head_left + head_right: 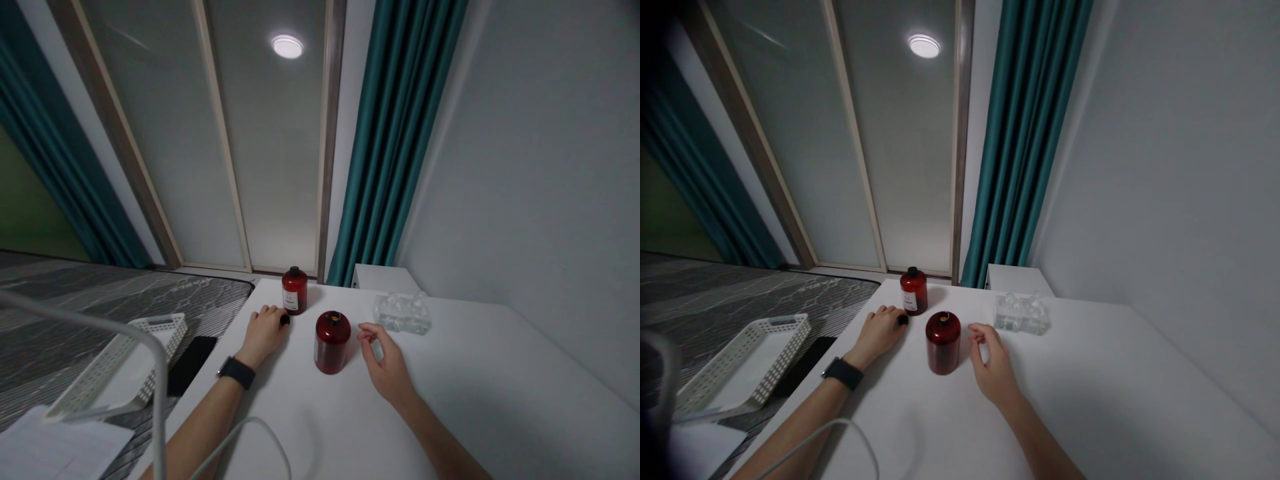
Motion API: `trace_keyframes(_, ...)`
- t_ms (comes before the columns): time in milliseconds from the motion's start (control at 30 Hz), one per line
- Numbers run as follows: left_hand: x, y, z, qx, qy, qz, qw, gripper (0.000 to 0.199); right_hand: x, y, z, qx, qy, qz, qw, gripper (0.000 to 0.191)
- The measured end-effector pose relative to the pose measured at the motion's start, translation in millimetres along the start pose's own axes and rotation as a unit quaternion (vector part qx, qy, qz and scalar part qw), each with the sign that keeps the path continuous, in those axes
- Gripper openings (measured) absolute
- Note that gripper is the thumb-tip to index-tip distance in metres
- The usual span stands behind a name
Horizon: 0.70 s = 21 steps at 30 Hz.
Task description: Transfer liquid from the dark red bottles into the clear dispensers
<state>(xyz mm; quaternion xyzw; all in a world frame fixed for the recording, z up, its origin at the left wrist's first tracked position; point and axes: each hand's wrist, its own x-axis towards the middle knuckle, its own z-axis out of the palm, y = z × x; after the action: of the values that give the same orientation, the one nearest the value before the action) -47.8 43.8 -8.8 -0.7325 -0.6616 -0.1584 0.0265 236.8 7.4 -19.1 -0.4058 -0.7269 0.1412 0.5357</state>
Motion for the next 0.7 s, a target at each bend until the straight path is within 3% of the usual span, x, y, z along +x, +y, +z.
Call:
trace_keyframes(233,-5.2,3.8,-28.1,-0.024,0.091,-0.026,0.995,0.023,5.1,1.5,-3.3,-0.016,0.005,-0.015,1.0,0.02)
trace_keyframes(300,-8.5,12.6,-32.6,-0.08,0.171,0.015,0.982,0.02,8.4,7.1,-6.1,-0.029,0.022,-0.019,0.999,0.021)
trace_keyframes(367,-14.2,26.9,-30.2,-0.173,0.248,0.086,0.949,0.016,12.0,15.9,-11.0,-0.047,0.042,-0.014,0.998,0.023)
trace_keyframes(400,-17.8,35.2,-26.7,-0.217,0.259,0.114,0.934,0.016,13.7,21.3,-14.2,-0.058,0.053,-0.01,0.997,0.025)
trace_keyframes(533,-32.1,63.4,-7.3,-0.31,0.218,0.164,0.911,0.042,18.7,43.5,-27.9,-0.1,0.103,0.009,0.99,0.029)
trace_keyframes(700,-35.4,68.6,8.2,-0.325,0.172,0.157,0.917,0.077,21.4,65.8,-35.2,-0.122,0.129,0.021,0.984,0.04)
